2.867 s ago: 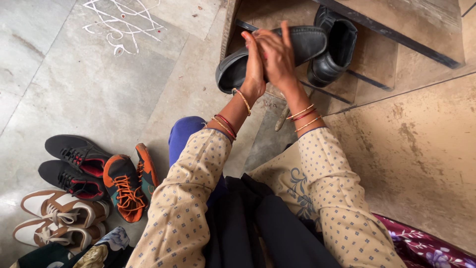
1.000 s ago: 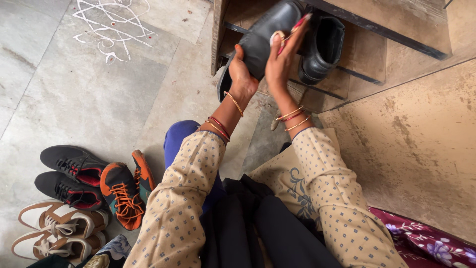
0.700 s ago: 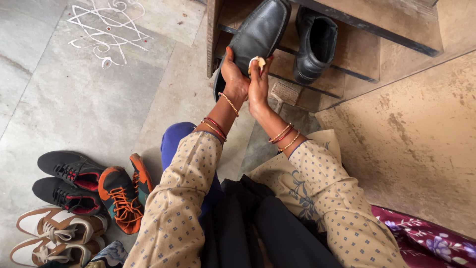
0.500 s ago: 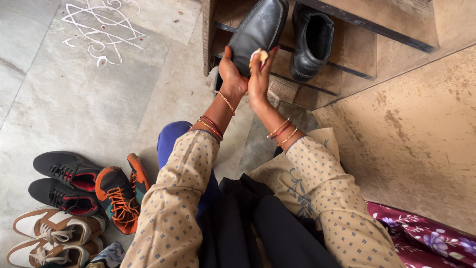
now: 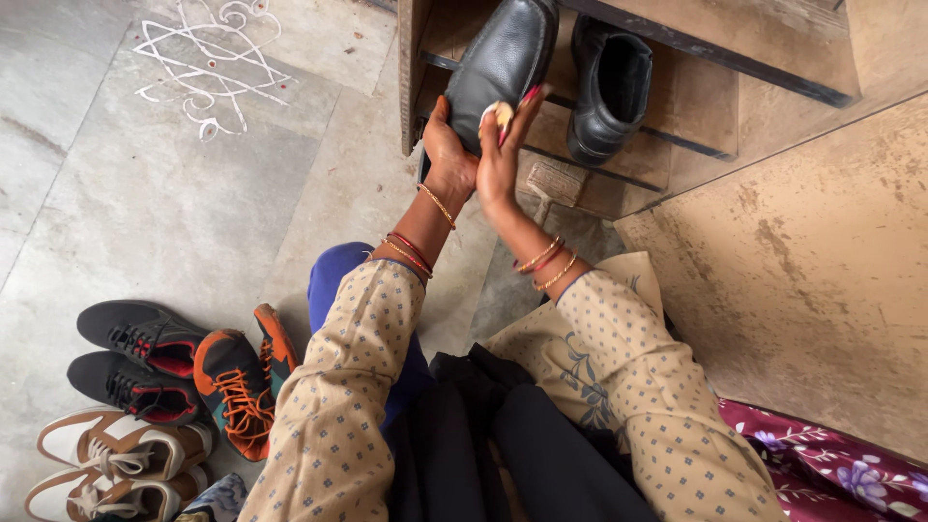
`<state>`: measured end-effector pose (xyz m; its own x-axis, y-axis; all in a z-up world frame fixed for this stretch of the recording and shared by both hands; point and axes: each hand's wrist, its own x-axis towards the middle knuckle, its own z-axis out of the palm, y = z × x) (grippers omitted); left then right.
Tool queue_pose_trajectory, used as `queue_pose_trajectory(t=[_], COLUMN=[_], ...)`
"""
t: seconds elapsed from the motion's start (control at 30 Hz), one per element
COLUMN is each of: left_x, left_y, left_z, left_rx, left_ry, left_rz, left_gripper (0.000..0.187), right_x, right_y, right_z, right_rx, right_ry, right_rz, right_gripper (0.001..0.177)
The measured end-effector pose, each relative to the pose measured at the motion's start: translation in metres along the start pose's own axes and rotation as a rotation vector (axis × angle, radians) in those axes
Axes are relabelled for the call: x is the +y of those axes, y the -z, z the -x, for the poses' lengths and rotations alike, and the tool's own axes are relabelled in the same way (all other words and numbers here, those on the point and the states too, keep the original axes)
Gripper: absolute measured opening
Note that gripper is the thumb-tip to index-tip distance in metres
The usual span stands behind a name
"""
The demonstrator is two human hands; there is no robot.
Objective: The person cleans a pair of black shoes and a pair of tan shoes using a small cloth. They wipe the exterior surfaces of each shoe, then place them back on the wooden shoe rack.
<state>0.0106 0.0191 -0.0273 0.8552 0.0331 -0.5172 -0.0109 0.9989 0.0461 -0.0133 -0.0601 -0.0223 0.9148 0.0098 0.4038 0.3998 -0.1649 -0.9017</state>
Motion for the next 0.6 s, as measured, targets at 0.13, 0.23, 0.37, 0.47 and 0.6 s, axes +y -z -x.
queue_pose_trajectory(t=[0.13,0.23,0.37,0.47,0.6], left_x=[0.0,-0.002,-0.009,-0.012,-0.012], left_y=[-0.005,-0.004,-0.005,-0.009,-0.018], left_z=[0.007,0.009,0.007,0.009,0.026], left_rx=[0.026,-0.002,-0.111,-0.089,-0.07], left_ry=[0.02,0.072,0.078,0.062,0.12], left_rz=[0.016,-0.013,-0.071,-0.164,-0.226], left_gripper=[0.044,0.044,0.043,0.042,0.042], right_x=[-0.01,-0.016,-0.022,-0.037,-0.057], right_y=[-0.002,0.003,0.012,0.03,0.054], right_z=[0.024,0.023,-0.009,-0.031,-0.054], right_rx=[-0.005,0.041,0.135,0.158,0.155], right_ry=[-0.35,-0.233,0.066,0.181,0.26], right_rz=[-0.321,-0.193,0.218,0.377,0.436], right_gripper=[0.094,0.093,0.086,0.081,0.073])
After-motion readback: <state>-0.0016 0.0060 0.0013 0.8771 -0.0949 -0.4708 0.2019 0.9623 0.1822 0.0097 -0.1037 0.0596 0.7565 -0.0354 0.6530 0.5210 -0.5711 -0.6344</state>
